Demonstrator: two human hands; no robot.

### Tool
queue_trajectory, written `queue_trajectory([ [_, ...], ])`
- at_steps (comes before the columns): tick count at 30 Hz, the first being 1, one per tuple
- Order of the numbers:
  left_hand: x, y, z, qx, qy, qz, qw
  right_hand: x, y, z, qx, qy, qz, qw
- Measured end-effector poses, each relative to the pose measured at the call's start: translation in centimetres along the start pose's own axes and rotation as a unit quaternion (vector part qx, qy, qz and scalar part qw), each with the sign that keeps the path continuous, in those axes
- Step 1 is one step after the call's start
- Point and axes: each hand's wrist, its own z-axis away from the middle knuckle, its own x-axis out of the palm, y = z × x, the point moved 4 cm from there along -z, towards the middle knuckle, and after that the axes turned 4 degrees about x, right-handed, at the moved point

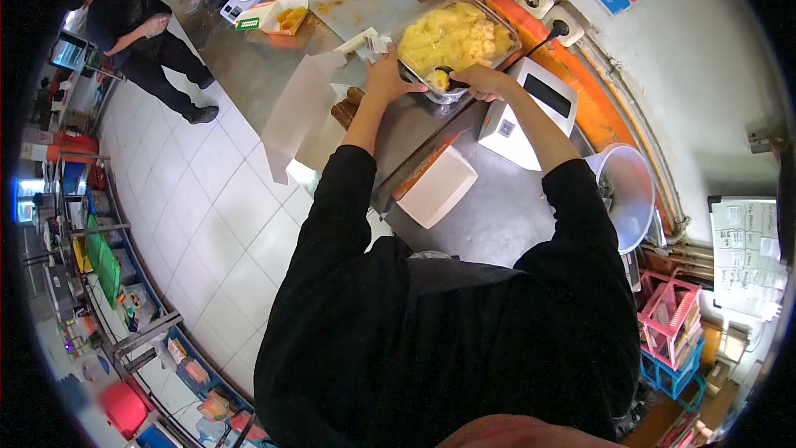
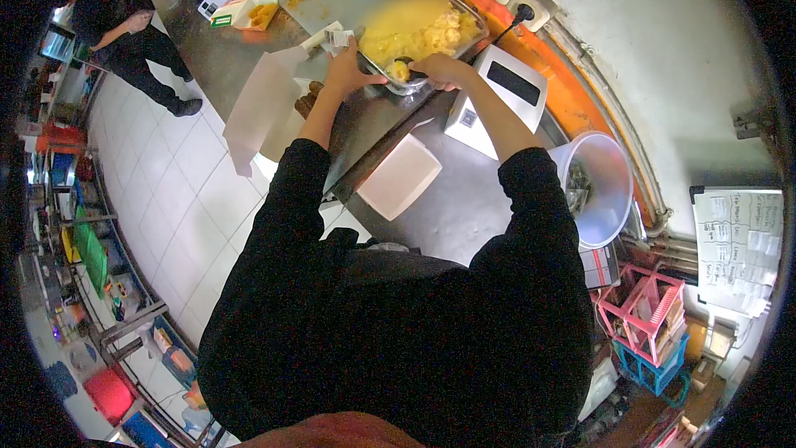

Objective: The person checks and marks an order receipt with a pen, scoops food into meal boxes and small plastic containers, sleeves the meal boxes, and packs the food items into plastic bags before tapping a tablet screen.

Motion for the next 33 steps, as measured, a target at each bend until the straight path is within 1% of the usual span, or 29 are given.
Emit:
queue_trajectory([
  [2, 0.0, 0.0, 0.0, -0.013, -0.015, 0.002, 1.0, 0.2, 0.6, 0.5, 0.01, -0.017, -0.114, 0.993],
  [5, -0.1, -0.1, -0.2, -0.02, -0.025, 0.002, 0.999, 0.5, 1.3, 1.9, -0.01, -0.052, -0.243, 0.969],
  [8, 0.0, -0.2, -0.2, -0.009, -0.02, 0.0, 1.0, -0.1, 3.6, 0.7, -0.02, -0.121, -0.336, 0.934],
  [9, 0.3, -0.6, -0.3, 0.012, 0.002, 0.02, 1.0, 0.1, 3.7, 1.7, -0.042, -0.107, -0.352, 0.929],
  [10, 0.7, -1.3, -0.7, 0.016, 0.004, 0.029, 0.999, 0.2, 3.8, 2.7, -0.042, -0.093, -0.366, 0.925],
  [12, 1.2, -1.7, -0.8, 0.03, -0.005, 0.051, 0.998, 0.8, 4.8, 4.3, -0.088, -0.104, -0.4, 0.906],
  [14, 1.0, -1.9, -1.1, 0.078, 0.013, 0.09, 0.993, 2.5, 5.0, 9.9, -0.134, -0.073, -0.429, 0.89],
  [15, -2.4, 1.4, 0.6, 0.033, -0.054, 0.107, 0.992, 3.6, 6.0, 12.7, -0.129, -0.03, -0.438, 0.889],
  [16, -2.8, 2.6, 1.0, 0.056, -0.063, 0.138, 0.987, 5.0, 8.1, 15.4, -0.116, 0.017, -0.45, 0.885],
  [17, -1.6, 1.3, 0.1, 0.057, -0.055, 0.134, 0.988, 7.0, 10.5, 17.7, -0.098, 0.041, -0.481, 0.87],
  [18, -0.5, -0.2, -0.7, 0.056, -0.002, 0.08, 0.995, 8.8, 12.7, 20.4, -0.085, 0.067, -0.508, 0.855],
  [19, -0.6, -0.6, -1.1, 0.035, -0.03, 0.052, 0.998, 10.8, 14.4, 23.7, -0.091, 0.062, -0.568, 0.815],
  [20, -0.7, -0.5, -0.8, 0.001, -0.099, 0.142, 0.985, 13.0, 17.1, 25.9, -0.078, 0.063, -0.594, 0.798],
  [21, 0.9, -3.4, -3.0, 0.055, -0.043, 0.04, 0.997, 15.1, 20.0, 27.7, -0.069, 0.061, -0.615, 0.783],
  [22, 0.2, -2.5, -2.0, 0.037, -0.024, 0.065, 0.997, 17.1, 22.4, 29.8, -0.083, 0.11, -0.619, 0.773],
  [23, 0.8, -3.6, -2.4, 0.047, -0.019, 0.061, 0.997, 19.2, 25.5, 31.0, -0.07, 0.132, -0.64, 0.754],
  [24, 1.5, -5.3, -3.6, 0.054, -0.013, 0.056, 0.997, 21.0, 27.4, 32.7, -0.037, 0.15, -0.671, 0.725],
  [25, 1.9, -5.7, -3.9, 0.063, -0.007, 0.05, 0.997, 22.8, 30.3, 34.0, -0.003, 0.203, -0.687, 0.698],
  [26, 2.1, -6.0, -4.1, 0.069, 0.002, 0.044, 0.997, 23.8, 31.6, 35.8, 0.016, 0.236, -0.715, 0.658],
  [27, 1.9, -6.0, -4.2, 0.072, 0.013, 0.037, 0.997, 25.2, 34.8, 36.4, 0.016, 0.261, -0.738, 0.623],
  [28, 1.7, -5.9, -4.4, 0.06, 0.006, 0.025, 0.998, 26.4, 37.2, 37.3, 0.062, 0.305, -0.746, 0.589],
  [29, 1.2, -5.8, -4.6, 0.046, 0.0, 0.013, 0.999, 27.2, 39.4, 38.1, 0.073, 0.34, -0.736, 0.581],
  [30, 0.6, -5.2, -4.6, 0.033, -0.006, 0.0, 0.999, 27.7, 40.8, 38.5, 0.06, 0.363, -0.728, 0.578],
  [31, -0.3, -4.4, -4.4, 0.04, 0.047, -0.004, 0.998, 27.9, 42.3, 38.7, 0.056, 0.37, -0.729, 0.573],
  [32, -1.9, 0.7, -1.1, 0.067, 0.106, 0.006, 0.992, 28.2, 43.2, 38.6, 0.055, 0.374, -0.731, 0.568],
  [33, -3.5, 6.0, 2.3, 0.094, 0.165, 0.013, 0.982, 28.2, 44.1, 38.1, 0.048, 0.375, -0.72, 0.583],
])
